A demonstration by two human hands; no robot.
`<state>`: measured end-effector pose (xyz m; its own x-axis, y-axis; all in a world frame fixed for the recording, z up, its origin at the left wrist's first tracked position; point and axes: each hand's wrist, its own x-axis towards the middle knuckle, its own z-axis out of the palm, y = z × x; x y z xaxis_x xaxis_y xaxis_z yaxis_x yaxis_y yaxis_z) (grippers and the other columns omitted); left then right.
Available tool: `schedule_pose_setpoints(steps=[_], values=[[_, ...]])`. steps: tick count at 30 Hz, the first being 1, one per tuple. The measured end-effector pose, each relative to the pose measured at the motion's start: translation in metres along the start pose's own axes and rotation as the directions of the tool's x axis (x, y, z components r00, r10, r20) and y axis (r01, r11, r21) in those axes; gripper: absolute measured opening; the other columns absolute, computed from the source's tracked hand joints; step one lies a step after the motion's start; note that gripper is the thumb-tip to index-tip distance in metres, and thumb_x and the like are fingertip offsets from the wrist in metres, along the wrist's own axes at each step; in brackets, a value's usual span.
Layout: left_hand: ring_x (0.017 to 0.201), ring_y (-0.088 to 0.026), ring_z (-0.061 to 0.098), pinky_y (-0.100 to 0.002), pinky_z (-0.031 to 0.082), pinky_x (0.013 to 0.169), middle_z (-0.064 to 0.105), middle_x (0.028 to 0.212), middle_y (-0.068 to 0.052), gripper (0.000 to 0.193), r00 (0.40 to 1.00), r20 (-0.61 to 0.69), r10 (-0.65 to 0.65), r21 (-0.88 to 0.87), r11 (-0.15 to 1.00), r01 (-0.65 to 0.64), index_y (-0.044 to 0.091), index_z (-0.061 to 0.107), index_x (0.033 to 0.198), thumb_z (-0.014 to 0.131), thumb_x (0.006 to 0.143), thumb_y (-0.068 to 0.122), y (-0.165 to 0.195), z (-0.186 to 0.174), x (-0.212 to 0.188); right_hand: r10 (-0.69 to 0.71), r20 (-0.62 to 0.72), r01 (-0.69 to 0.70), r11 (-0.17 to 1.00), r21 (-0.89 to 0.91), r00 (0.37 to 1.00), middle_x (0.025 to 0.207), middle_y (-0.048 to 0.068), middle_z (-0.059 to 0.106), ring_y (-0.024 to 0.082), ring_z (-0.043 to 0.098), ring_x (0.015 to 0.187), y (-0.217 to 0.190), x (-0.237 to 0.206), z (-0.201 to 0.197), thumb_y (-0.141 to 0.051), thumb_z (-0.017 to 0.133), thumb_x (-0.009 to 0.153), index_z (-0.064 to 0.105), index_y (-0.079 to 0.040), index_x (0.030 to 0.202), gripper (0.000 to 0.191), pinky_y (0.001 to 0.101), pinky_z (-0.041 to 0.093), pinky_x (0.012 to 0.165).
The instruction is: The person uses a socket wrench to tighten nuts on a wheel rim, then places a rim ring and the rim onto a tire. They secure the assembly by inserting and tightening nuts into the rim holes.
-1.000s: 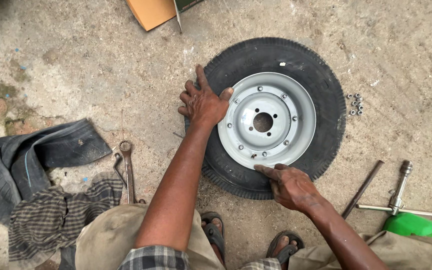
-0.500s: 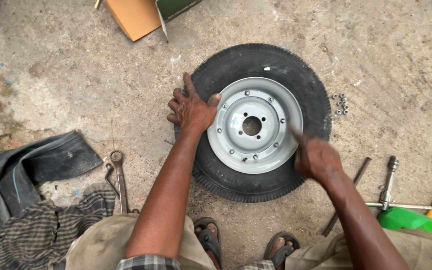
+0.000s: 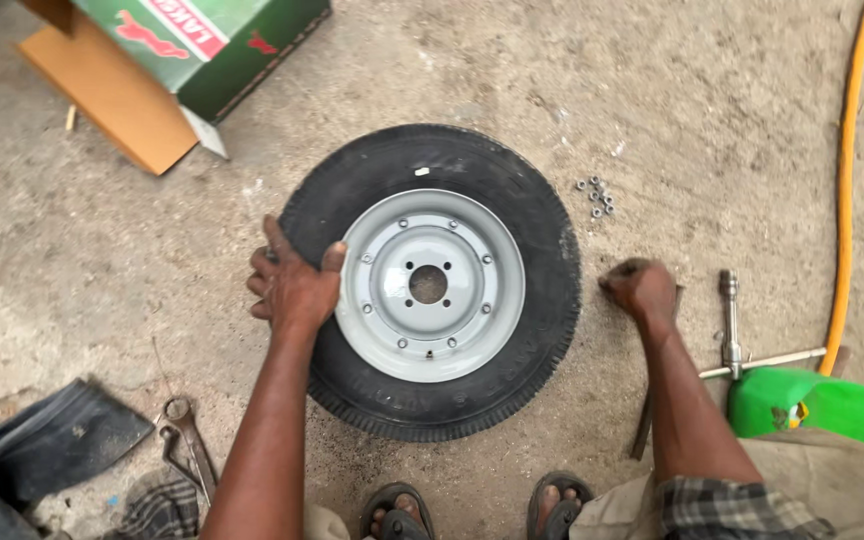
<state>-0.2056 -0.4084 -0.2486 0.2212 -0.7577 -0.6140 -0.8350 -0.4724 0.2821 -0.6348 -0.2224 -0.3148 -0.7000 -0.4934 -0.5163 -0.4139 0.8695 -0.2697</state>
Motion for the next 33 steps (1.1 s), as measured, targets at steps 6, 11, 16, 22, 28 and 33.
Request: schedule_pose_setpoints(steps=[6,11,16,22,28,33], values=[[0.148,-0.050,0.021,-0.072,0.024,0.112,0.014,0.164,-0.025,0.112,0.999,-0.027,0.025,0.010,1.000,-0.025,0.028,-0.004,0.165,0.067,0.086,0.065,-0.003,0.003,-0.001,-0.226,-0.208,0.249,0.964,0.089,0.952,0.105,0.011,0.077,0.013,0.070,0.082,-0.038,0.047,-0.021,-0.020,0.083,0.087,0.078,-0.010,0.110,0.025,0.0253,0.056,0.069],[0.147,-0.049,0.024,-0.070,0.026,0.112,0.016,0.164,-0.024,0.115,0.999,-0.041,0.033,0.013,0.999,-0.032,0.029,-0.004,0.165,0.067,0.084,0.067,-0.008,0.005,0.001,-0.083,-0.170,0.111,0.981,0.161,0.982,0.104,0.009,0.076,0.017,0.070,0.080,-0.057,0.060,-0.007,-0.012,0.076,0.092,0.076,-0.011,0.111,0.019,0.0300,0.058,0.062],[0.146,-0.049,0.023,-0.068,0.028,0.110,0.015,0.163,-0.023,0.114,0.999,-0.031,0.009,0.031,0.999,-0.008,0.031,-0.005,0.164,0.067,0.084,0.069,-0.007,0.007,0.005,-0.047,-0.060,0.072,0.839,0.539,0.997,0.098,0.013,0.075,0.018,0.071,0.078,-0.042,0.042,-0.022,-0.009,0.069,0.094,0.073,-0.002,0.112,0.019,0.0297,0.060,0.065],[0.146,-0.049,0.025,-0.068,0.028,0.109,0.019,0.162,-0.023,0.111,0.999,-0.032,0.025,0.003,1.000,-0.025,0.031,-0.003,0.165,0.068,0.086,0.065,-0.002,0.005,0.005,-0.630,0.104,-0.248,-0.144,0.958,0.769,0.097,0.020,0.072,0.026,0.070,0.084,-0.039,-0.030,-0.045,0.003,0.062,0.089,0.070,0.005,0.118,0.030,0.0397,0.059,0.079],[0.145,-0.048,0.026,-0.065,0.031,0.108,0.018,0.163,-0.022,0.111,1.000,-0.001,0.012,-0.012,1.000,-0.012,0.032,-0.002,0.165,0.067,0.085,0.066,0.004,-0.001,0.003,-0.763,0.085,-0.339,-0.182,0.923,0.640,0.098,0.017,0.071,0.023,0.068,0.085,-0.055,-0.104,-0.062,0.001,0.064,0.094,0.072,0.003,0.119,0.026,0.0368,0.056,0.078],[0.144,-0.047,0.025,-0.064,0.029,0.108,0.016,0.163,-0.023,0.113,1.000,0.000,0.018,-0.013,1.000,-0.018,0.032,-0.004,0.164,0.067,0.084,0.069,0.005,0.000,0.005,-0.435,-0.052,0.269,0.454,0.849,0.899,0.095,0.018,0.072,0.019,0.069,0.075,-0.064,-0.121,-0.059,-0.005,0.068,0.092,0.072,0.001,0.115,0.025,0.0325,0.060,0.068]])
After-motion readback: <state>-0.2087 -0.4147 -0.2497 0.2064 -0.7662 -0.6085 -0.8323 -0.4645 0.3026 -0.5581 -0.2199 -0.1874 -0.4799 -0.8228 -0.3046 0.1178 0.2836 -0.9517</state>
